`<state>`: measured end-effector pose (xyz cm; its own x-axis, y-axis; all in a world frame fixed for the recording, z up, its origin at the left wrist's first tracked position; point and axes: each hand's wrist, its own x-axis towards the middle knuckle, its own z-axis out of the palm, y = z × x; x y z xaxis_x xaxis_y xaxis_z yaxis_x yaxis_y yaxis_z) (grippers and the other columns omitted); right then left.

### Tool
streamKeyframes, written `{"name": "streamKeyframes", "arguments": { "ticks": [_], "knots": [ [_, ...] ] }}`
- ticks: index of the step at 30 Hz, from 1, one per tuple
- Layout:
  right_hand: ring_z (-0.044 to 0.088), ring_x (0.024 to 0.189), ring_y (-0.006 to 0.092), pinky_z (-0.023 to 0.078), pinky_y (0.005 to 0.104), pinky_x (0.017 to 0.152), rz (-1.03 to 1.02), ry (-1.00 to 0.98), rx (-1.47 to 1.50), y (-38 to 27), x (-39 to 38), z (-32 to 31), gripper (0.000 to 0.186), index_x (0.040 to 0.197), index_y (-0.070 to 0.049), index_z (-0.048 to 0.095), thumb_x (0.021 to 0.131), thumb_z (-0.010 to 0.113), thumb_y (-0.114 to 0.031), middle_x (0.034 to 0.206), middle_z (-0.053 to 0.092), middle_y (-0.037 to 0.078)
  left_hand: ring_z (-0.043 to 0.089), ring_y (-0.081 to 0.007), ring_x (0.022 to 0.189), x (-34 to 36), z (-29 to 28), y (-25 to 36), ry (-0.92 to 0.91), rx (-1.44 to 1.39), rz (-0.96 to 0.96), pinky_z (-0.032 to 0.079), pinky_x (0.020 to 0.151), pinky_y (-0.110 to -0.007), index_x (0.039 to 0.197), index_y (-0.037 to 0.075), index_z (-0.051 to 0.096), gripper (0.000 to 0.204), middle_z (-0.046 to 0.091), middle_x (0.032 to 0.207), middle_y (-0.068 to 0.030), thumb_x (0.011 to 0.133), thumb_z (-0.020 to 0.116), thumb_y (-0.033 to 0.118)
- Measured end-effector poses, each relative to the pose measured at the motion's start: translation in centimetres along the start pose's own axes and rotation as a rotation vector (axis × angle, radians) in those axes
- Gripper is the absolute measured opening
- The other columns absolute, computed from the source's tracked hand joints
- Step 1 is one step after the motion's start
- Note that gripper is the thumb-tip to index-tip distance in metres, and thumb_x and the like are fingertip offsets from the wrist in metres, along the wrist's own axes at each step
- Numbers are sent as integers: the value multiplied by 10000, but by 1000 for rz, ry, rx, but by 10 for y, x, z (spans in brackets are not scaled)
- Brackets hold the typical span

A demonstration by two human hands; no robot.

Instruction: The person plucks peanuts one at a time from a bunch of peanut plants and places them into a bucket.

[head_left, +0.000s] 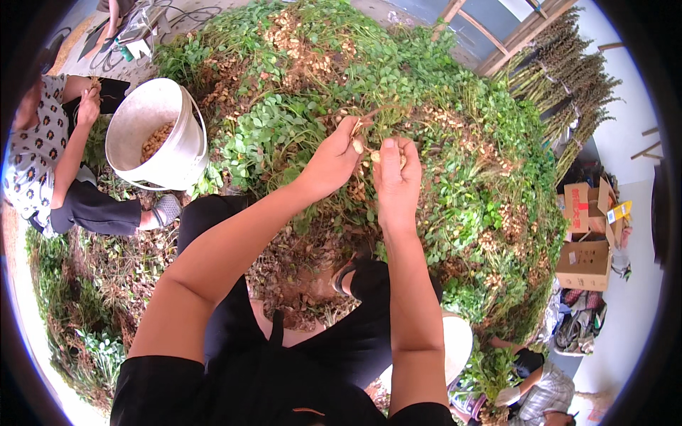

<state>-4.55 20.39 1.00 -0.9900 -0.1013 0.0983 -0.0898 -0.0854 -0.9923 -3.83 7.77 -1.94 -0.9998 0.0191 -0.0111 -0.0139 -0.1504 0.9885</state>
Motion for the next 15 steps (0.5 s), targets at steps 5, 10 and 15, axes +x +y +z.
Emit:
{"name": "streamKeyframes", "arguments": {
  "ticks": [5,10,15],
  "knots": [
    [381,576,50,316,203,514,-127,303,-33,-37,-39,-40,269,967,-117,524,1007,568,-379,769,472,-61,504,-123,712,-5,5,9,96,279,9,457,625,-291,1320,21,452,306,514,844,-44,1032,363,75],
    [317,560,38,266,230,511,-332,680,-234,-77,-114,-203,283,872,-132,527,1013,541,-377,686,420,-59,380,-74,630,4,-15,10,216,97,51,354,544,-250,1309,105,457,277,461,783,16,1078,374,233],
    [618,799,222,523,360,675,394,658,-1186,-14,-269,-332,330,1051,-55,557,1017,513,-380,876,615,138,394,-78,630,-9,-25,1,46,146,84,364,557,-241,1327,112,465,305,459,767,19,1083,387,277]
  ]
}}
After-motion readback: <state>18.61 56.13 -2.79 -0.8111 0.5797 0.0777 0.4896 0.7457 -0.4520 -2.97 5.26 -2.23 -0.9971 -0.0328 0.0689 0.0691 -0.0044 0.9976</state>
